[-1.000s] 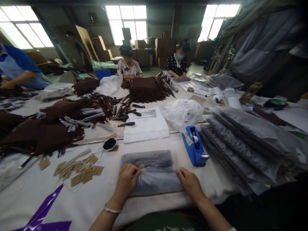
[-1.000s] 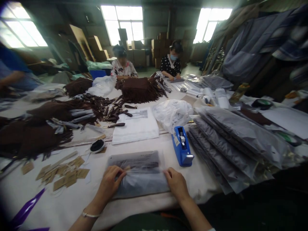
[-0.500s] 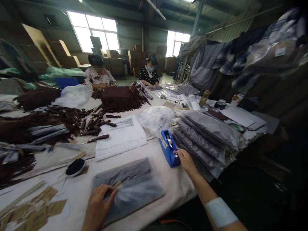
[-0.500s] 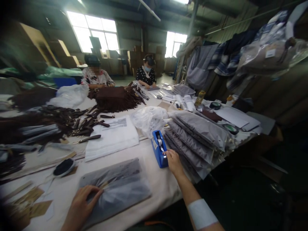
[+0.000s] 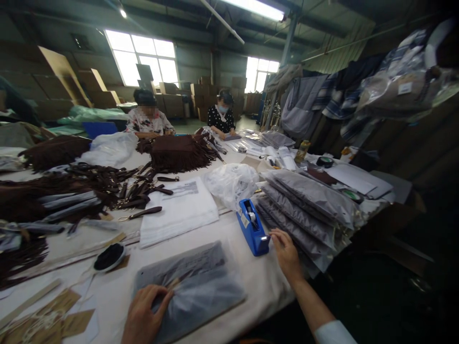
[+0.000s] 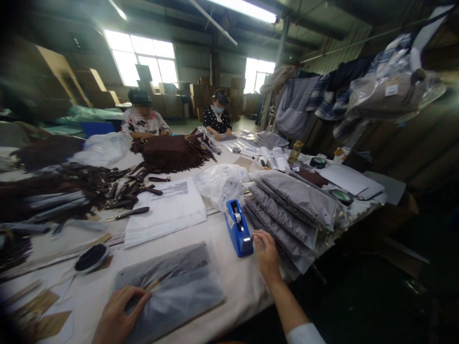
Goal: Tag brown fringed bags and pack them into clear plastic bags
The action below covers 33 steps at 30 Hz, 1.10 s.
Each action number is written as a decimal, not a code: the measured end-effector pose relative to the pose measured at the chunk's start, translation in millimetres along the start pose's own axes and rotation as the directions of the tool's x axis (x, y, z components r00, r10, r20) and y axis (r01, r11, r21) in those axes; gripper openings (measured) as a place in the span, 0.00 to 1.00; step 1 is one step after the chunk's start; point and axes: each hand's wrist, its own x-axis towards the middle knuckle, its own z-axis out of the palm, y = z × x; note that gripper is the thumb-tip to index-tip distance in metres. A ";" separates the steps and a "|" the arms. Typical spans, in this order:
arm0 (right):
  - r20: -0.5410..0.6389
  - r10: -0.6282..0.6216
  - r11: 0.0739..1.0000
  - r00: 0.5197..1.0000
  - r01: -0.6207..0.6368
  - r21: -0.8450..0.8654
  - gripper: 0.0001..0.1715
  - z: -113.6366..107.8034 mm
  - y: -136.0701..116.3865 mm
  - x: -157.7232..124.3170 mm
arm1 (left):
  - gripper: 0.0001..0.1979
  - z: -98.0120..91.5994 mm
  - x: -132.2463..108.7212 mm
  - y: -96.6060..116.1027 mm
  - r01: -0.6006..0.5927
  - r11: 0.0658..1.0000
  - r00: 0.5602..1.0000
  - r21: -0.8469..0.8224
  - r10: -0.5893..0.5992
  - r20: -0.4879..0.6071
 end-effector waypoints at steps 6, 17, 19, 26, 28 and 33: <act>0.092 0.014 0.997 0.996 -0.022 0.079 0.30 9.1 -15.6 2.0 | 0.15 -1.1 1.2 -1.1 -0.005 1.000 1.000 -0.009 0.005 0.007; 0.218 -0.023 0.999 0.976 0.028 -0.023 0.39 11.0 -21.3 -40.5 | 0.14 -7.6 2.3 9.0 0.119 0.992 0.991 -0.034 -0.117 0.058; 0.487 -0.197 0.980 0.851 0.180 0.083 0.37 36.0 -53.8 -42.9 | 0.13 -8.4 2.3 8.9 0.144 0.988 0.988 -0.051 -0.141 0.063; 0.900 -0.357 0.731 0.251 0.675 0.102 0.43 141.1 -118.5 -37.1 | 0.08 -11.1 1.3 13.8 0.148 0.989 0.987 0.004 -0.148 0.065; 0.914 -0.334 0.667 0.231 0.743 0.056 0.44 155.3 -113.9 -37.9 | 0.07 -10.2 0.8 14.9 0.134 0.990 0.989 0.036 -0.136 0.060; 0.855 -0.294 0.630 0.427 0.760 -0.162 0.50 163.4 -99.2 -38.7 | 0.07 -7.2 -0.2 14.9 0.139 0.988 0.988 0.068 -0.143 0.064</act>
